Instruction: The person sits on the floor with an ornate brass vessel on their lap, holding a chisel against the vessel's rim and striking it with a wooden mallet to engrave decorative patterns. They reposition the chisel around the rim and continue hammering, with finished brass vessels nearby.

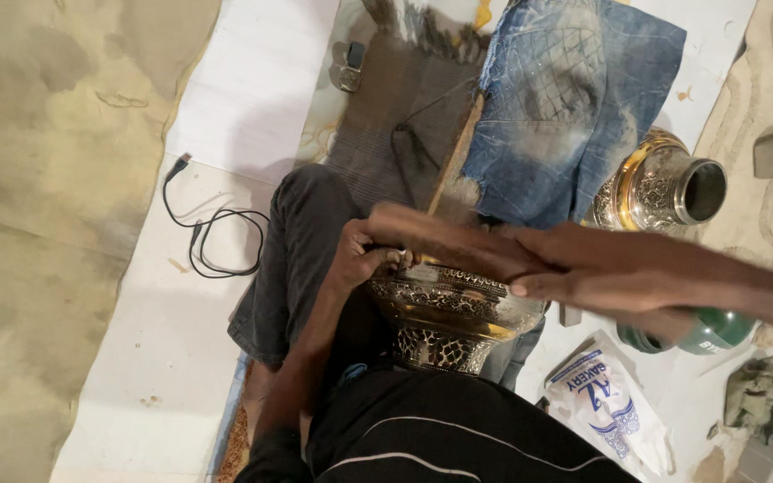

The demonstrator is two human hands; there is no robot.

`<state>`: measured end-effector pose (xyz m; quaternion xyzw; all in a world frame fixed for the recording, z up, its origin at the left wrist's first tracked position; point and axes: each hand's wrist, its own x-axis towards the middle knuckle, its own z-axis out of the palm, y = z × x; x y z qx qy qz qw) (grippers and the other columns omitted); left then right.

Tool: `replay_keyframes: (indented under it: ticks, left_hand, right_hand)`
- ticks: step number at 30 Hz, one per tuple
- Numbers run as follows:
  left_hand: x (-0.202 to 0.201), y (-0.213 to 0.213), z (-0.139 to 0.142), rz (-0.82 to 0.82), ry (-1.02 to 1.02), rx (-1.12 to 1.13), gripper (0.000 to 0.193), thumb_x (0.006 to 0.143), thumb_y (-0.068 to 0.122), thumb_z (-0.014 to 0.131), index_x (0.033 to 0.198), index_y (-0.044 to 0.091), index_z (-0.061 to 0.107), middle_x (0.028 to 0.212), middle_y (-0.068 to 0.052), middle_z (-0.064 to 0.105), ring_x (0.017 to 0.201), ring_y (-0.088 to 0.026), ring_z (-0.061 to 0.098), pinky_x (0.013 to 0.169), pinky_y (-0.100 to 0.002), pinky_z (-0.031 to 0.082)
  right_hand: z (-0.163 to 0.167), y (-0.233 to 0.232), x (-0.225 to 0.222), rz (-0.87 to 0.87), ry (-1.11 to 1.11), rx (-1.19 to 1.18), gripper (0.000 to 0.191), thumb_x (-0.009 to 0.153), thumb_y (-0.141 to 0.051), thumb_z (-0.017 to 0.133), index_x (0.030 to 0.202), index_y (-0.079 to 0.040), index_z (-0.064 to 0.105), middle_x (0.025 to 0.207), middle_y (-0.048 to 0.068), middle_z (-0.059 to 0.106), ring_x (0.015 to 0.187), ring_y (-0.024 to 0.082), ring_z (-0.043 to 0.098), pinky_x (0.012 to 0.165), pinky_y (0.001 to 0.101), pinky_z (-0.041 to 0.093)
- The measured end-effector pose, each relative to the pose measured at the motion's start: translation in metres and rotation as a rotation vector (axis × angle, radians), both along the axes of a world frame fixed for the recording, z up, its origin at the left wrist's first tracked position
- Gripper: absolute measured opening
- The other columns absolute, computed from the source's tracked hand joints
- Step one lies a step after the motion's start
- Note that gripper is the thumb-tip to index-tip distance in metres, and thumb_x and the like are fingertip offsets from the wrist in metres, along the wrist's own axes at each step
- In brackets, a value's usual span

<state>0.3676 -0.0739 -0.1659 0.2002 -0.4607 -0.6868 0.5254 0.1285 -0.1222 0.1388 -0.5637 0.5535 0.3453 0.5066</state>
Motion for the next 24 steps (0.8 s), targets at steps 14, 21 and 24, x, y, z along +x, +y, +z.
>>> replay_keyframes:
  ticks: [14,21,24]
  left_hand:
    - [-0.004,0.011,0.025,0.019,0.133,0.259,0.036,0.086,-0.015,0.066,0.121,-0.005,0.067,0.094,-0.014,0.076,0.081,-0.019,0.073,0.072,-0.033,0.059]
    - [0.007,0.04,0.042,0.246,0.045,0.416,0.037,0.091,-0.003,0.07,0.127,-0.006,0.063,0.1,-0.012,0.075,0.087,-0.019,0.074,0.079,-0.035,0.063]
    - [0.005,0.046,0.066,0.25,-0.185,0.381,0.037,0.09,0.0,0.074,0.125,-0.006,0.064,0.097,-0.014,0.077,0.085,-0.02,0.076,0.074,-0.035,0.064]
  right_hand:
    - [-0.012,0.002,-0.029,-0.079,0.108,-0.016,0.067,0.088,-0.071,0.049,0.127,-0.017,0.061,0.08,0.006,0.066,0.07,0.022,0.067,0.063,0.0416,0.057]
    - [-0.092,0.132,-0.079,-0.505,-0.468,-0.182,0.047,0.081,-0.026,0.087,0.106,0.006,0.064,0.07,0.006,0.057,0.054,0.019,0.057,0.049,0.0364,0.056]
    - [-0.12,0.198,-0.083,-0.698,-0.221,-0.346,0.044,0.079,-0.028,0.087,0.102,0.006,0.071,0.071,0.008,0.069,0.058,0.02,0.065,0.055,0.0371,0.056]
